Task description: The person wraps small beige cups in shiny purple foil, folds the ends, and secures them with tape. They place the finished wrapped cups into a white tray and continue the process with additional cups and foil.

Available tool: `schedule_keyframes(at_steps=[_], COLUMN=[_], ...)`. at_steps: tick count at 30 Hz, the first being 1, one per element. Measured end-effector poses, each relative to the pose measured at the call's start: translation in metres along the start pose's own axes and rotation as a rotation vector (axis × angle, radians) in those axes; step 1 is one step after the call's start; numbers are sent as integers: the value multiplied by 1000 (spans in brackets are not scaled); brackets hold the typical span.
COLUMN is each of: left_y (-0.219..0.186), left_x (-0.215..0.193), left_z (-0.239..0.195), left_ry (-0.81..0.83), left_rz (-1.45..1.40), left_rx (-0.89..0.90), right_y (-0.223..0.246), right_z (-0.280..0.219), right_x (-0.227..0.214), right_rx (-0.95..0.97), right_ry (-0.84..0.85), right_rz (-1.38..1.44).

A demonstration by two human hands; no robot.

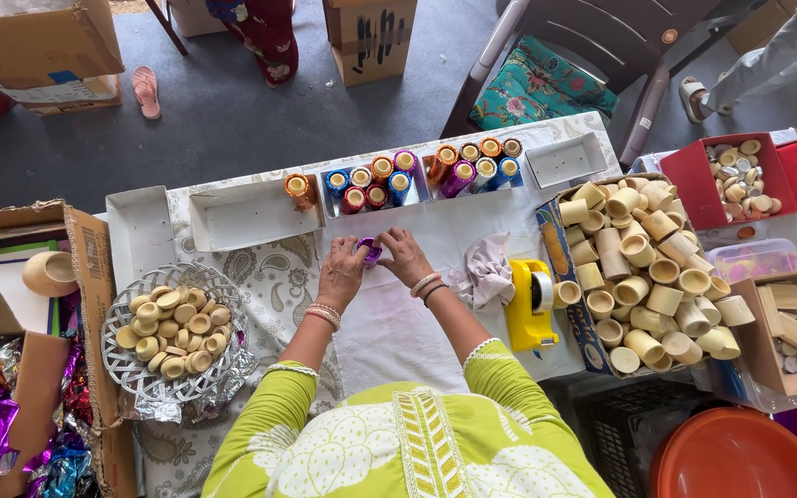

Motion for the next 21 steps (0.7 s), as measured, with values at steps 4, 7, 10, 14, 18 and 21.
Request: schedule_keyframes(at_steps=[4,7,10,14,18,21], left_y=[-3,-6,-8,-9,-10,-11], left_x=[-5,-10,-12,-6,-4,-11], left_z=[3,7,8,11,11,7], left_ry=[-2,-24,-18,8,-4,-40], left_rz=[-15,-34,-27,-28,-24,-77], left_rx=[11,29,49,60,68,42], right_y=[-2,-3,-2,-6,-9,2], right_z=[-2,-5,-10,-21,-31,-30], right_x=[-2,-4,-7,-9,-8,-2], right_rx=[-2,-4,8,31,22,-27], right_ry=[-11,-22,-21,-22,-29,-15], right_rz=[-18,-23,-8,21,51,31])
Point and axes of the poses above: each hand's wrist, its own z-axis towards the middle knuckle, its own x-axis out of the palm, y = z × x, the point moved 9 cm from there along z, towards the middle knuckle, and after that the axes turned 15 degrees about x, right-handed, at the moved point
